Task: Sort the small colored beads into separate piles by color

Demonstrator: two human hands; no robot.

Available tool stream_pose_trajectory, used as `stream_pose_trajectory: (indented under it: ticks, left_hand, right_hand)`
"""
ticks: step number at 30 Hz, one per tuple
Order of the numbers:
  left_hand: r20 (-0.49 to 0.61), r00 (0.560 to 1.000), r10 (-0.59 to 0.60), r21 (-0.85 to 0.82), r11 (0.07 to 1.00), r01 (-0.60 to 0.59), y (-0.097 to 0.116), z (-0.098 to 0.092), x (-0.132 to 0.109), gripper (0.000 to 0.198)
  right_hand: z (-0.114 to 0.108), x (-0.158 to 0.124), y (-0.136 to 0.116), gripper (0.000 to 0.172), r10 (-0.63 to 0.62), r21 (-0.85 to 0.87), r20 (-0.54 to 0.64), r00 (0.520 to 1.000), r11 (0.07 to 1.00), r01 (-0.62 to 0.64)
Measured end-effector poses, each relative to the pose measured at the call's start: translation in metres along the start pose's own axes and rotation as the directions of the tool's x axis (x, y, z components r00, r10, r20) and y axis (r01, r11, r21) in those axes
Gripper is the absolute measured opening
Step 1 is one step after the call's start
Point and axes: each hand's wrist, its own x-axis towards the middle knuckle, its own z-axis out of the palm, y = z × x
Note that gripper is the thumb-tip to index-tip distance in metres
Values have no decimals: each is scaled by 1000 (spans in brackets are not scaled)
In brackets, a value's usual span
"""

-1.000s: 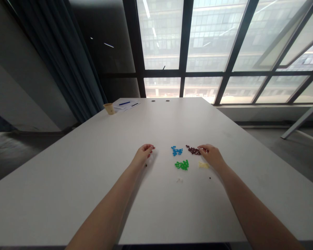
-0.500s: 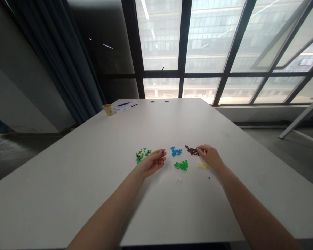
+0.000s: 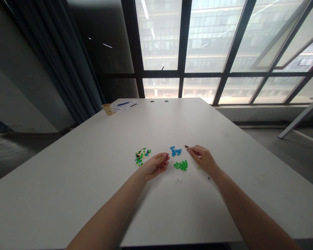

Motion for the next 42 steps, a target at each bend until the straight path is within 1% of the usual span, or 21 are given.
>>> stream_pose_trajectory:
  ticks: [3, 5, 8, 11, 16, 21, 24, 27, 30, 32, 33, 35, 37, 39, 42]
  left_hand:
    - [16, 1000, -24, 47, 999, 23, -5, 3, 1, 15]
    - [34, 999, -33, 65, 997, 31, -8, 4, 1, 17]
    - [55, 998, -42, 87, 995, 37, -11, 7, 0, 21]
    - [53, 998, -46, 125, 991, 39, -14, 8, 0, 23]
    - [45, 997, -59, 207, 977, 48, -20, 5, 3, 25]
    - [51, 995, -81, 147, 986, 73, -22, 8, 1, 30]
    - [50, 997, -51, 138, 989, 44, -22, 11, 0, 31]
    - [18, 1000, -16, 128, 992, 14, -20, 13, -1, 29]
    - [-28, 1000, -10, 139, 990, 14, -16, 13, -2, 28]
    - [-65, 998, -6, 166, 986, 17, -13, 13, -2, 27]
    - [-83, 997, 1, 179, 984, 14, -11, 13, -2, 26]
    - [-113, 993, 26, 196, 981, -3, -10, 13, -2, 24]
    - [-125, 991, 46, 204, 979, -19, -11, 12, -1, 24]
    - [-129, 990, 50, 209, 978, -22, -13, 11, 0, 25]
    - [-140, 988, 65, 214, 976, -34, -15, 11, 2, 27]
  right_hand:
    - [9, -4, -23, 23, -129, 105, 42, 991, 987, 124]
    - [15, -7, -34, 21, -175, 143, 67, 982, 976, 164]
    - [21, -10, -42, 19, -205, 159, 90, 975, 969, 189]
    - [23, -11, -43, 18, -213, 172, 87, 973, 965, 196]
    - [27, -13, -43, 16, -229, 167, 67, 971, 962, 215]
    - [30, -14, -44, 14, -257, 120, 26, 966, 960, 252]
    - [31, -15, -47, 13, -278, 85, -2, 961, 957, 277]
    - [29, -13, -47, 13, -270, 73, -16, 963, 960, 271]
    - [19, -6, -31, 14, -191, 46, -33, 981, 980, 192]
    - [9, -1, -10, 17, -68, -19, -59, 996, 998, 67]
    - [3, 1, 4, 19, 11, -68, -78, 997, 998, -17]
    - [-5, 5, 31, 22, 142, -196, -125, 982, 967, -164]
    - [-9, 7, 54, 23, 249, -277, -124, 961, 921, -274]
    - [-7, 8, 70, 24, 320, -330, -94, 943, 883, -333]
    - [2, 10, 79, 26, 366, -368, -62, 928, 856, -363]
